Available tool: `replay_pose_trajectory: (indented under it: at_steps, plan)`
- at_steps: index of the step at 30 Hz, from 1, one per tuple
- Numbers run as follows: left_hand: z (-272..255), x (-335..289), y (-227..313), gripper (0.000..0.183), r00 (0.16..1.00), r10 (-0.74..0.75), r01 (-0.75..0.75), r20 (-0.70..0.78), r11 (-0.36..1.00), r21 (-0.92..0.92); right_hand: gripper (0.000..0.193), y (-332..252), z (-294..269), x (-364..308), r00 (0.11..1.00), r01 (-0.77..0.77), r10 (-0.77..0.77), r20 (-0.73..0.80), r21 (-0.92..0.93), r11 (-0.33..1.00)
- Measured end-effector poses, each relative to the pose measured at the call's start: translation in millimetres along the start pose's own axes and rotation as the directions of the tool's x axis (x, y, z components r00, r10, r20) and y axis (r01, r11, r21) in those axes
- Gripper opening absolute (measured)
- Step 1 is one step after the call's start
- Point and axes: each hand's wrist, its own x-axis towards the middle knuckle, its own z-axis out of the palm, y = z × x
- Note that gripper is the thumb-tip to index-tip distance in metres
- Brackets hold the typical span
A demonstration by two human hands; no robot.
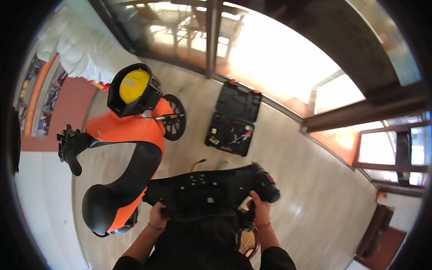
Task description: Disassembling the front panel and internal parts of an electric scooter using a power drill.
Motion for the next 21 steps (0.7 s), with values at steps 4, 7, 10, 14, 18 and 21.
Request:
replay_pose_trajectory:
  at_steps: [4,7,10,14,18,21]
  plan:
    - [46,39,-23,0.016,0.997,0.007,0.011,-0.079,0.975,0.220,0.025,-2,-26,52,1.000,0.007,-0.005,-0.013,0.175,0.985]
    - [86,76,-31,0.015,0.990,0.030,0.011,-0.136,0.957,0.291,0.053,2,-16,92,0.990,0.054,-0.088,0.106,0.290,0.955]
    - [71,129,-42,0.018,0.994,-0.095,0.108,-0.053,0.932,0.346,0.053,21,0,137,0.991,-0.039,-0.016,0.134,0.398,0.917]
    - [41,225,-45,0.021,0.993,0.026,-0.074,0.117,0.901,0.428,0.050,57,19,199,0.990,-0.098,0.045,0.135,0.418,0.903]
    - [37,309,-35,0.020,0.986,-0.147,0.108,0.079,0.922,0.372,0.046,103,40,253,0.996,0.026,-0.055,0.063,0.388,0.921]
    - [36,355,-44,0.023,0.957,-0.177,0.106,0.232,0.951,0.291,0.047,131,42,279,0.982,0.124,-0.172,0.079,0.417,0.900]
